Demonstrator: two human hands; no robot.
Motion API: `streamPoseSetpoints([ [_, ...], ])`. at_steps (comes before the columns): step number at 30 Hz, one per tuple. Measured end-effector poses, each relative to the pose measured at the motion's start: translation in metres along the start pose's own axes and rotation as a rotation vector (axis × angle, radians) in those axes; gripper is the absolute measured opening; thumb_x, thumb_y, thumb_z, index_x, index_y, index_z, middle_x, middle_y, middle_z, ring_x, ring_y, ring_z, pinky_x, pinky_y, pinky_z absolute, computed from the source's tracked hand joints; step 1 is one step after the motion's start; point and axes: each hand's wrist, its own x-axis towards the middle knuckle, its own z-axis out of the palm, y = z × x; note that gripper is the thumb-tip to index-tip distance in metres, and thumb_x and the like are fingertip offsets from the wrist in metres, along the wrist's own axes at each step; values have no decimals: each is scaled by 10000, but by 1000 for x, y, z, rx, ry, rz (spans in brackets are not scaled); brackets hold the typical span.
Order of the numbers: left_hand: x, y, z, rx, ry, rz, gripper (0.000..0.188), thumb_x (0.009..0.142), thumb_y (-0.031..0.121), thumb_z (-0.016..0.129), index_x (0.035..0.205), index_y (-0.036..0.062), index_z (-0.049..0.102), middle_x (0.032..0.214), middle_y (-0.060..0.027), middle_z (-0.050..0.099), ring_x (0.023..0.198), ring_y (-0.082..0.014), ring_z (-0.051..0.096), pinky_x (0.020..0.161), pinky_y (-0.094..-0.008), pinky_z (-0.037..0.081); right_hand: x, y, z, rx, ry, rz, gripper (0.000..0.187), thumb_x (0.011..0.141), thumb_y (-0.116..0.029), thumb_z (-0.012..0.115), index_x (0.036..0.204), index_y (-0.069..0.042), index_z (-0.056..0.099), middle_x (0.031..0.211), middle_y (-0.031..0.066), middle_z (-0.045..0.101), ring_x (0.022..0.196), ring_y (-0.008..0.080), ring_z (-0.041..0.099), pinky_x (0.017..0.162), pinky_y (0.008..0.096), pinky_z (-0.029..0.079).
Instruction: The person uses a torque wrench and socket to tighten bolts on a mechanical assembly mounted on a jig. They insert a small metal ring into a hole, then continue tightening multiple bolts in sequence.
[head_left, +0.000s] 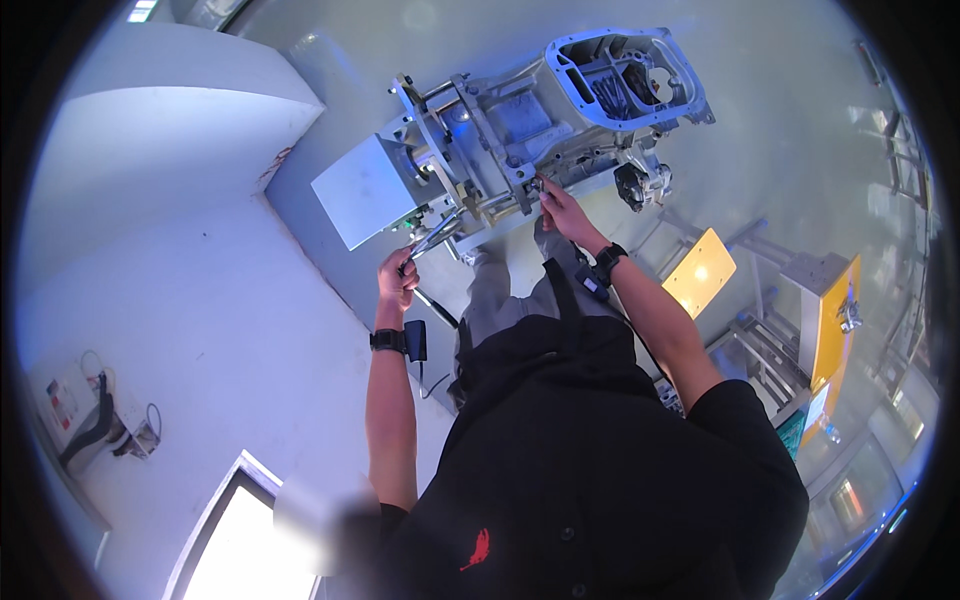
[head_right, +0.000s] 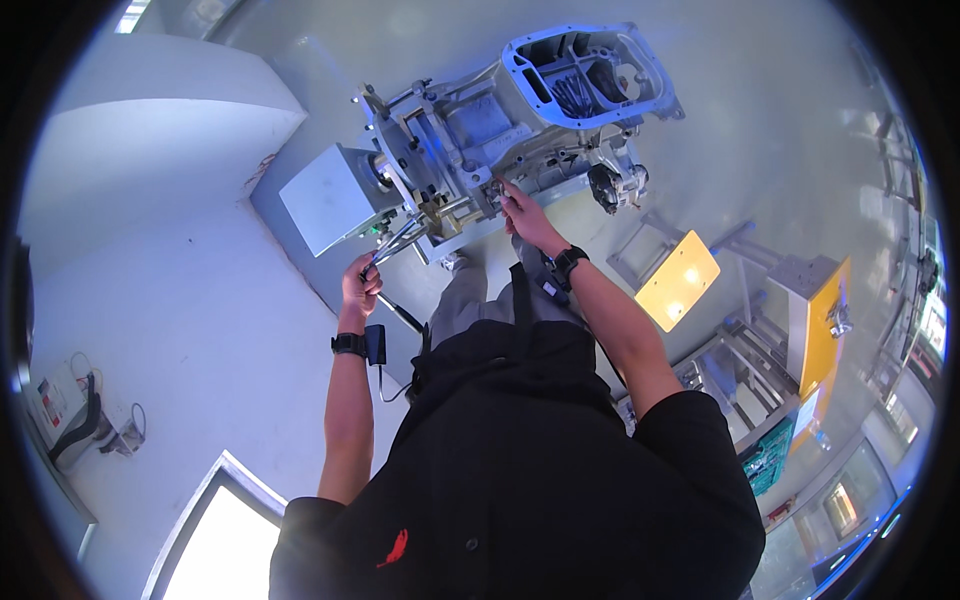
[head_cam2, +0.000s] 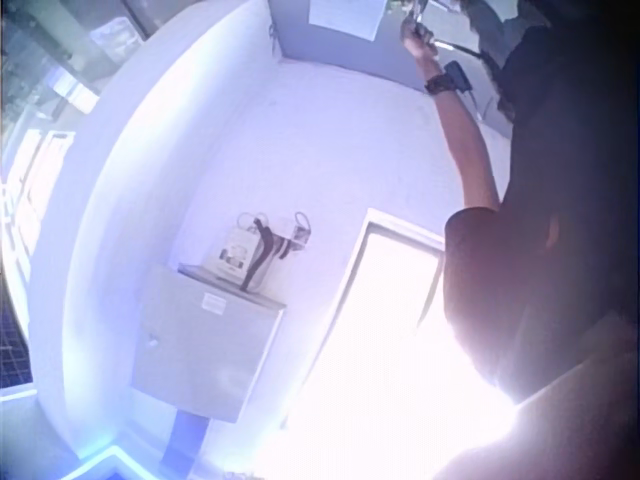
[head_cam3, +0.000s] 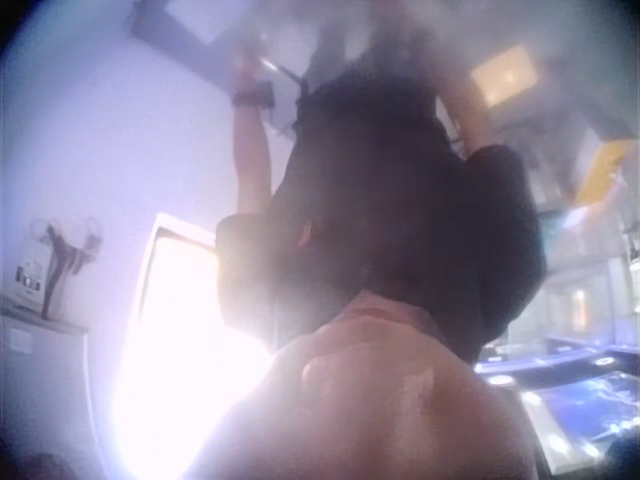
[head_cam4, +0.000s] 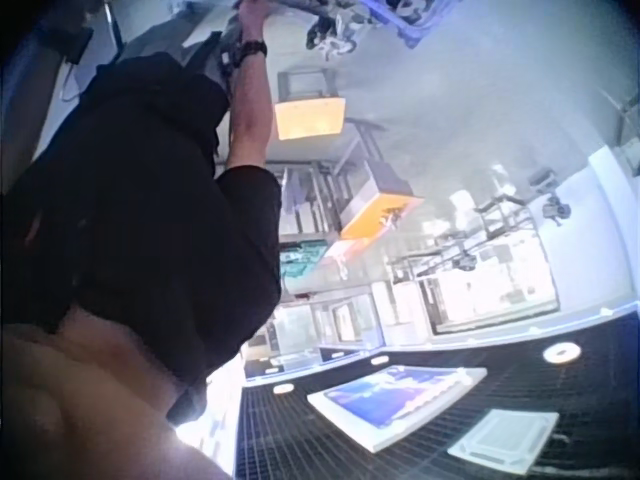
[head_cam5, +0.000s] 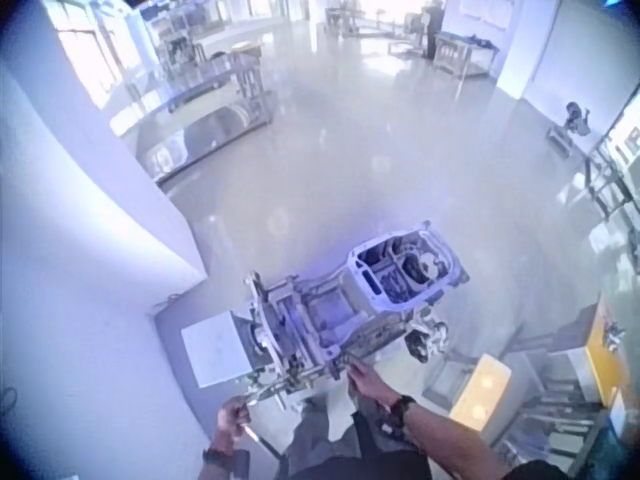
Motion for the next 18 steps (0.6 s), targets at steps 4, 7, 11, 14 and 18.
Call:
streamPoseSetpoints([
  [4,2,5,-7,48,23,-16,247,793,166,552,955,-20,562,517,33,351,359,-43,230,356,-206,168,1,5,1,-47,-40,-42,444,943,-192,391,1373,-186,282,726,-18,440,603,54,445,575,225,448],
  [7,3,4,-10,100,-36,-28,244,791,158,552,956,-21,562,521,35,353,361,-40,232,357,-207,171,-2,6,2,-105,-27,-42,442,943,-189,391,1372,-176,286,727,-21,433,602,53,438,586,218,440],
  [11,6,1,-12,54,-40,-55,241,792,161,548,955,-16,562,505,36,345,354,-46,233,355,-211,170,-4,8,6,-167,-2,-87,439,944,-202,393,1367,-143,292,756,-13,457,652,65,461,650,226,442],
  [14,10,0,-11,15,-38,-86,227,797,170,547,940,-5,561,488,38,337,348,-53,233,352,-214,170,2,18,5,-107,17,-127,432,946,-217,392,1358,-119,306,791,1,489,716,79,490,714,236,445],
  [18,12,0,-9,-36,27,-123,165,819,207,540,824,42,537,470,29,353,344,-59,244,343,-214,180,5,29,9,-104,67,-150,415,947,-231,395,1334,-92,345,835,21,525,787,93,516,772,249,455],
])
